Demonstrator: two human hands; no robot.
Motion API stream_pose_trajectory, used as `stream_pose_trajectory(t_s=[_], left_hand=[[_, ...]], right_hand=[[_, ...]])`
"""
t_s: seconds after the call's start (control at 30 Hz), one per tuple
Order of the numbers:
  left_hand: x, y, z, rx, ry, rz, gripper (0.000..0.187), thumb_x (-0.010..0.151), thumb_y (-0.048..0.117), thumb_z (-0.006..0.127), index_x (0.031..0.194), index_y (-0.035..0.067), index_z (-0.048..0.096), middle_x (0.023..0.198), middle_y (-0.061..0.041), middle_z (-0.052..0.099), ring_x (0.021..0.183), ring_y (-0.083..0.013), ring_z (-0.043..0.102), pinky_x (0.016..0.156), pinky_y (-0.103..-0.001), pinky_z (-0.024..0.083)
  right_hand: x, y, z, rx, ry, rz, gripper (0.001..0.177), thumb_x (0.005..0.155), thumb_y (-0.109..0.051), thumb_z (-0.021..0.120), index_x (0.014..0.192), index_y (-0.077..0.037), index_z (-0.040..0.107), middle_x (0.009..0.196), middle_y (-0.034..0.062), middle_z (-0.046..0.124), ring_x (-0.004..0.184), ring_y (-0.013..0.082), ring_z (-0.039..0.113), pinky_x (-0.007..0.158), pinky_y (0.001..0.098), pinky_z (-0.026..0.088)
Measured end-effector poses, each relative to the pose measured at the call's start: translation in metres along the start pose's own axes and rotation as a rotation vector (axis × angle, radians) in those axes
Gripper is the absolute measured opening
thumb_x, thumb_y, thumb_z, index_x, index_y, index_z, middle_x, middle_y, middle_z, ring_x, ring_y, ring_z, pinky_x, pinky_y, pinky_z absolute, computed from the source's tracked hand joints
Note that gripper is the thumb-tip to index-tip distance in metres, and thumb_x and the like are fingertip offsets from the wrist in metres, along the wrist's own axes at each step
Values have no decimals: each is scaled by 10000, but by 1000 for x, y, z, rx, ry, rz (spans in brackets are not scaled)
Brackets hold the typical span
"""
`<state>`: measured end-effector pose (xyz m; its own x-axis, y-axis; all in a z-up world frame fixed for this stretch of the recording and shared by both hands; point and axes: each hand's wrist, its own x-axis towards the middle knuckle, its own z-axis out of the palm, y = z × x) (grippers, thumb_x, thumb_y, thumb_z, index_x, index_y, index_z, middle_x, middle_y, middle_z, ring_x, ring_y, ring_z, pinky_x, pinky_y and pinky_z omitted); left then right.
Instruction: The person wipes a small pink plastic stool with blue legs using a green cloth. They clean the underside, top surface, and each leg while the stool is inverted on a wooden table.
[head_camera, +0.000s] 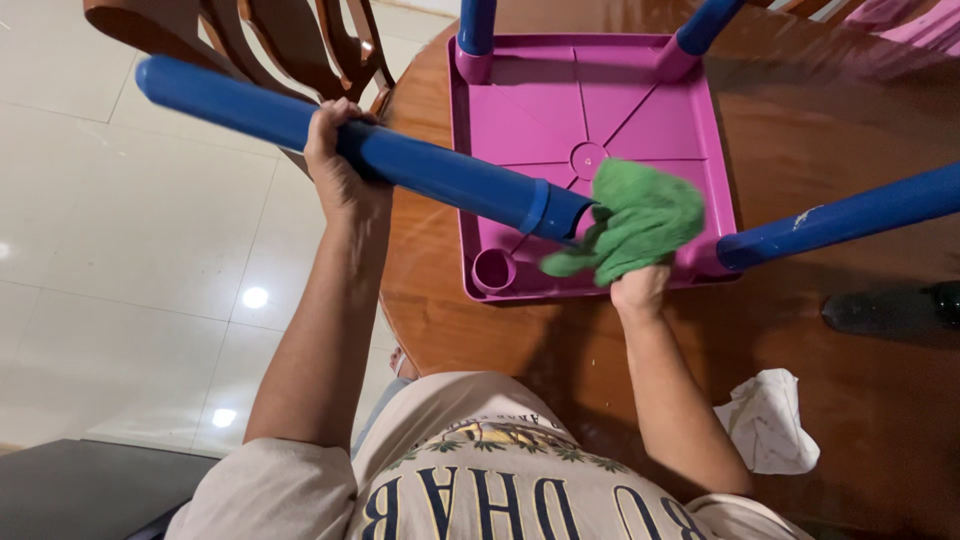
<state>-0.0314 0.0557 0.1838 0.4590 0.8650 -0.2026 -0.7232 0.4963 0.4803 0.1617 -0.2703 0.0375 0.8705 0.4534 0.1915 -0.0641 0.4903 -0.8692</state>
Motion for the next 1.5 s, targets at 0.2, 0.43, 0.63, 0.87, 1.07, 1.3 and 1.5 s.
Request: stream_pose_trajectory(t_s=[0.2,0.43,0.63,0.87,1.07,1.3,1.5], left_hand=[[8,-9,-7,-58,38,-13,178,754,125,737,860,112,595,750,-36,619,732,-200,648,690,-384,562],[-3,-32,-2,-7,-5,-121,304,777,103,751,1023,59,578,830,-87,626,774,-216,647,763,-377,572],[-31,-57,10,20,-91,-210,377,730,131,703,1060,100,521,840,-80,625,779,-233,638,734,-413,571],[-17,-51,9,-159,-305,-294,427,778,146,733,1134,100,502,917,-65,610,861,-217,628,834,-384,569],[-6,-78,4,242,-171,-336,402,826,158,752,1127,-26,557,938,-146,665,852,-256,656,787,-426,574],[-5,-77,-2,237,-42,-199,439,744,62,728,1129,-39,543,940,-136,647,869,-263,655,804,-477,602],[-5,-62,3,172,-163,-128,581,690,44,719,1222,59,484,1078,-88,578,1058,-240,617,936,-454,548]], right_hand=[[3,-5,10,193,-16,267,324,1138,-284,533,1378,-67,553,1286,72,620,1188,229,623,1031,434,535],[-26,-31,40,-8,-451,235,387,961,16,676,1347,38,650,1084,167,725,946,247,706,851,417,594],[-31,-17,48,-360,-392,20,335,886,42,617,1216,15,669,1024,64,734,932,138,690,853,306,577],[-28,-14,47,-273,-466,207,213,870,44,654,1074,24,712,939,71,757,821,152,712,753,323,605],[-17,-59,84,-805,-470,-456,501,876,-6,774,1299,-2,505,1113,168,694,994,247,723,870,348,597],[-12,-28,28,-1066,-350,-119,584,803,138,605,1362,-7,519,1178,203,682,1096,283,703,861,350,625],[-6,-16,-6,-499,-17,496,320,859,42,733,1161,9,628,1002,104,679,917,225,677,789,339,585]])
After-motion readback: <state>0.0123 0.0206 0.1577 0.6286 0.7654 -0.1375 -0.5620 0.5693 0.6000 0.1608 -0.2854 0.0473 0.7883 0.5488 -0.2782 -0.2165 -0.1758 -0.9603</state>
